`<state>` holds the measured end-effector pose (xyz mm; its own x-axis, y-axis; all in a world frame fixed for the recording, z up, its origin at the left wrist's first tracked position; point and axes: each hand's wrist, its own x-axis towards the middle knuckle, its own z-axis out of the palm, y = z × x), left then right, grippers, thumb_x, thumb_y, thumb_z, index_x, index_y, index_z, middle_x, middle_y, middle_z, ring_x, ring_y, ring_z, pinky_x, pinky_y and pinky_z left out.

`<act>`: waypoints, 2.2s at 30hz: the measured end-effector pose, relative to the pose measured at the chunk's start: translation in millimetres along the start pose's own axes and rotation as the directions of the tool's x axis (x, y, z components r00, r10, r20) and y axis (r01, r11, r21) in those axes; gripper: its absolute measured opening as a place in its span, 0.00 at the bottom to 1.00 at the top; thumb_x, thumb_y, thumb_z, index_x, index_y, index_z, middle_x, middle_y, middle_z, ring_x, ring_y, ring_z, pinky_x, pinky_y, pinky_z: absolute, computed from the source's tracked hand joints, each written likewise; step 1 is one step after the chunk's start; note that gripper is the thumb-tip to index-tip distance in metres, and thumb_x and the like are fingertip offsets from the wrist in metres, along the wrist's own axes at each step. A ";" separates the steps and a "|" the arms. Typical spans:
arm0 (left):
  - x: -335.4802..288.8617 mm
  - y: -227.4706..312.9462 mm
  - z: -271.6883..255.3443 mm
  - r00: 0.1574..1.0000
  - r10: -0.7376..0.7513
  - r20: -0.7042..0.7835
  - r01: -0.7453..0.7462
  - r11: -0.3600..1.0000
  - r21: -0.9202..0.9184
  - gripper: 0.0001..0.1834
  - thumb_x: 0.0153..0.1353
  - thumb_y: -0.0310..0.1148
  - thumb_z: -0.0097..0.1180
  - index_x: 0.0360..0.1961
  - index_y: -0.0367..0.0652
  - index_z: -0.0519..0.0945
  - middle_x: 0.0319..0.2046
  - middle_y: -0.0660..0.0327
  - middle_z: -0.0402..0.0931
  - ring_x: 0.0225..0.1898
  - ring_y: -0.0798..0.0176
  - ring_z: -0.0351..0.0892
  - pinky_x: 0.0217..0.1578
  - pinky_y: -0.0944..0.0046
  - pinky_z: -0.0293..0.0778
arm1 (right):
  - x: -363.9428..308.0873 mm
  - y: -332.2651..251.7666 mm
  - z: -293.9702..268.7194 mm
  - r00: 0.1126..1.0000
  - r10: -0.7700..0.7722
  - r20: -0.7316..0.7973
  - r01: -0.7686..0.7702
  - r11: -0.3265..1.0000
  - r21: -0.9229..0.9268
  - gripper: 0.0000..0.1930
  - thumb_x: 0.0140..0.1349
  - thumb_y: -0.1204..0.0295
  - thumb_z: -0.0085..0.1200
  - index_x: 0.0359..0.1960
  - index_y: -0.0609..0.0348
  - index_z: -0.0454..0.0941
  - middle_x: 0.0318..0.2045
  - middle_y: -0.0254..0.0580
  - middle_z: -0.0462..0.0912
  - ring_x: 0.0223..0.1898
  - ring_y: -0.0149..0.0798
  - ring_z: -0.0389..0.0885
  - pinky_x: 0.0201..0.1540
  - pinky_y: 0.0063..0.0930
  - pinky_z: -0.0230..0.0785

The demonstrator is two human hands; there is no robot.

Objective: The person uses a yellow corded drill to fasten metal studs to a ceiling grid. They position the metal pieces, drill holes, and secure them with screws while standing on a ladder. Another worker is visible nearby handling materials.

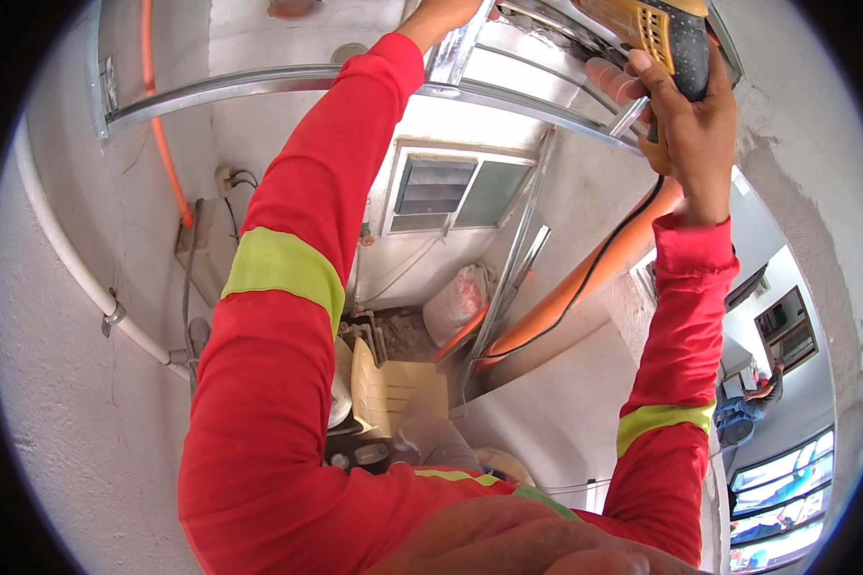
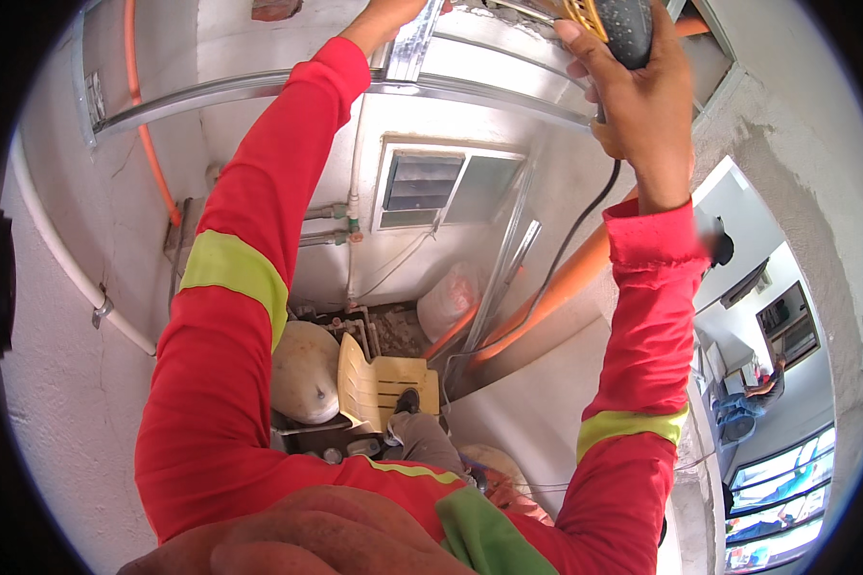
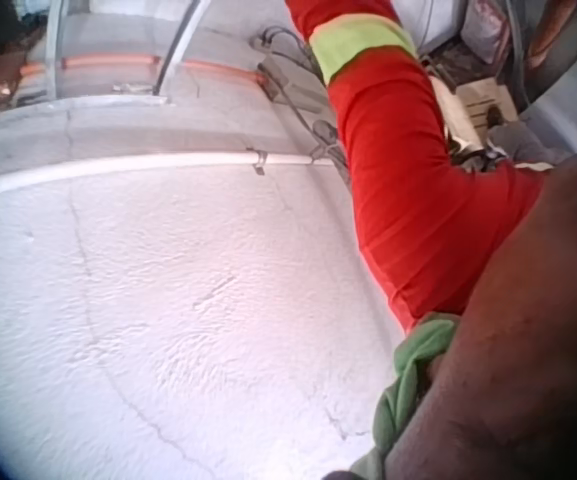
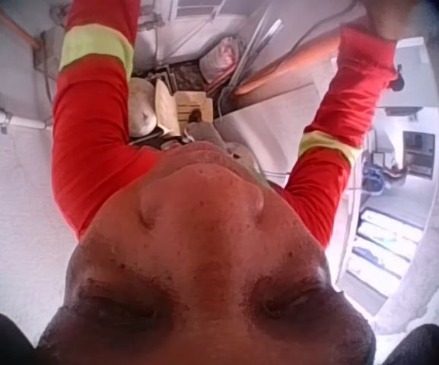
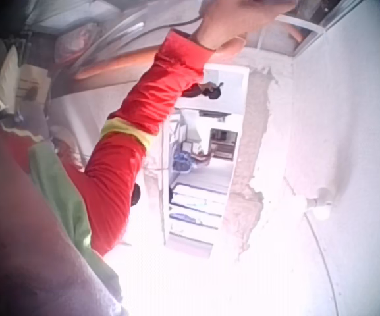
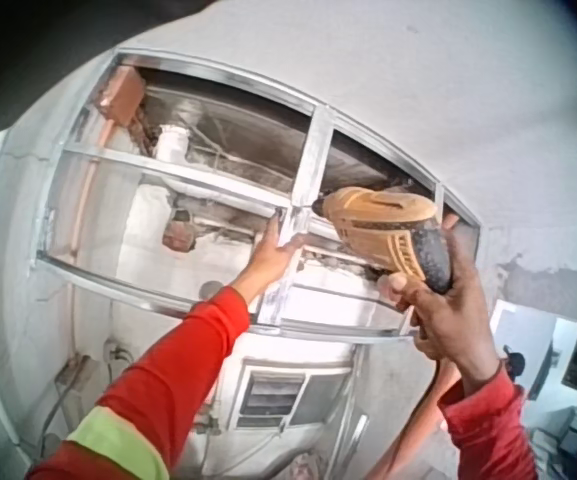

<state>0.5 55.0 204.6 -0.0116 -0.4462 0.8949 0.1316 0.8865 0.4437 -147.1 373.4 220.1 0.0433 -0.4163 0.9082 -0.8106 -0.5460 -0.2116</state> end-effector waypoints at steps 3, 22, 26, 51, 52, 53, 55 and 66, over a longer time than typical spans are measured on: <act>-0.7 6.7 -0.4 0.997 0.075 0.012 -0.072 0.983 -0.170 0.35 0.70 0.32 0.62 0.72 0.41 0.60 0.48 0.53 0.77 0.36 0.63 0.81 0.29 0.61 0.81 | -11.6 15.2 3.2 0.997 0.079 -0.028 -0.069 0.965 0.254 0.23 0.66 0.62 0.66 0.55 0.62 0.75 0.33 0.39 0.87 0.27 0.28 0.83 0.25 0.19 0.73; 15.1 -18.2 -24.0 0.996 0.053 0.067 -0.045 0.993 -0.107 0.29 0.73 0.36 0.58 0.71 0.44 0.67 0.46 0.61 0.78 0.37 0.67 0.79 0.35 0.64 0.79 | -269.2 119.2 72.7 0.652 0.704 0.280 -0.197 -0.200 0.960 0.41 0.63 0.25 0.42 0.49 0.55 0.73 0.33 0.34 0.78 0.24 0.30 0.75 0.26 0.26 0.72; 12.3 -18.3 -26.7 0.987 -0.138 0.087 0.152 0.974 -0.171 0.31 0.73 0.39 0.59 0.72 0.44 0.66 0.47 0.61 0.78 0.38 0.67 0.79 0.35 0.64 0.79 | -280.1 127.4 70.2 0.642 0.714 0.280 -0.219 -0.179 0.959 0.42 0.61 0.23 0.41 0.45 0.54 0.74 0.31 0.32 0.78 0.21 0.29 0.74 0.27 0.27 0.72; -12.7 25.7 -18.6 0.975 -0.214 0.066 0.222 0.966 -0.132 0.21 0.71 0.42 0.61 0.59 0.45 0.75 0.33 0.66 0.76 0.27 0.69 0.77 0.26 0.66 0.77 | -324.1 152.4 55.5 0.709 0.651 0.271 -0.094 -0.293 0.951 0.35 0.73 0.35 0.37 0.60 0.57 0.69 0.38 0.39 0.78 0.35 0.35 0.78 0.26 0.24 0.70; -12.7 25.8 -18.7 0.974 -0.213 0.072 0.221 0.965 -0.137 0.20 0.71 0.42 0.61 0.59 0.45 0.75 0.32 0.66 0.76 0.27 0.69 0.77 0.26 0.66 0.77 | -324.9 152.0 55.7 0.706 0.652 0.276 -0.094 -0.300 0.949 0.35 0.73 0.35 0.37 0.60 0.57 0.69 0.38 0.39 0.78 0.35 0.35 0.78 0.26 0.24 0.70; -12.8 25.8 -18.6 0.974 -0.212 0.077 0.221 0.965 -0.143 0.20 0.71 0.42 0.61 0.59 0.45 0.75 0.32 0.66 0.76 0.27 0.69 0.77 0.26 0.66 0.77 | -325.5 151.3 56.0 0.711 0.646 0.277 -0.093 -0.304 0.948 0.36 0.73 0.35 0.37 0.60 0.57 0.69 0.38 0.39 0.78 0.35 0.35 0.78 0.27 0.24 0.70; -12.5 26.7 -18.1 0.974 -0.215 0.074 0.224 0.963 -0.148 0.20 0.71 0.42 0.61 0.59 0.45 0.75 0.33 0.66 0.76 0.27 0.69 0.77 0.26 0.66 0.77 | -325.8 148.9 56.5 0.721 0.634 0.278 -0.090 -0.312 0.946 0.36 0.73 0.35 0.38 0.60 0.57 0.69 0.38 0.39 0.78 0.35 0.35 0.78 0.27 0.24 0.70; -4.6 20.3 -24.8 0.976 -0.201 0.084 0.202 0.979 -0.006 0.32 0.72 0.49 0.55 0.70 0.44 0.63 0.54 0.55 0.68 0.50 0.57 0.71 0.47 0.58 0.69 | -326.4 126.7 55.3 0.660 0.697 0.279 -0.150 -0.241 0.959 0.39 0.69 0.31 0.41 0.55 0.60 0.71 0.38 0.39 0.78 0.34 0.32 0.73 0.27 0.20 0.69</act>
<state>27.8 72.0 208.3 -0.1212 -0.6030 0.7885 0.1324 0.7774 0.6149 -231.6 399.9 -123.1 -0.3741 -0.8582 0.3515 0.7489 -0.5031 -0.4313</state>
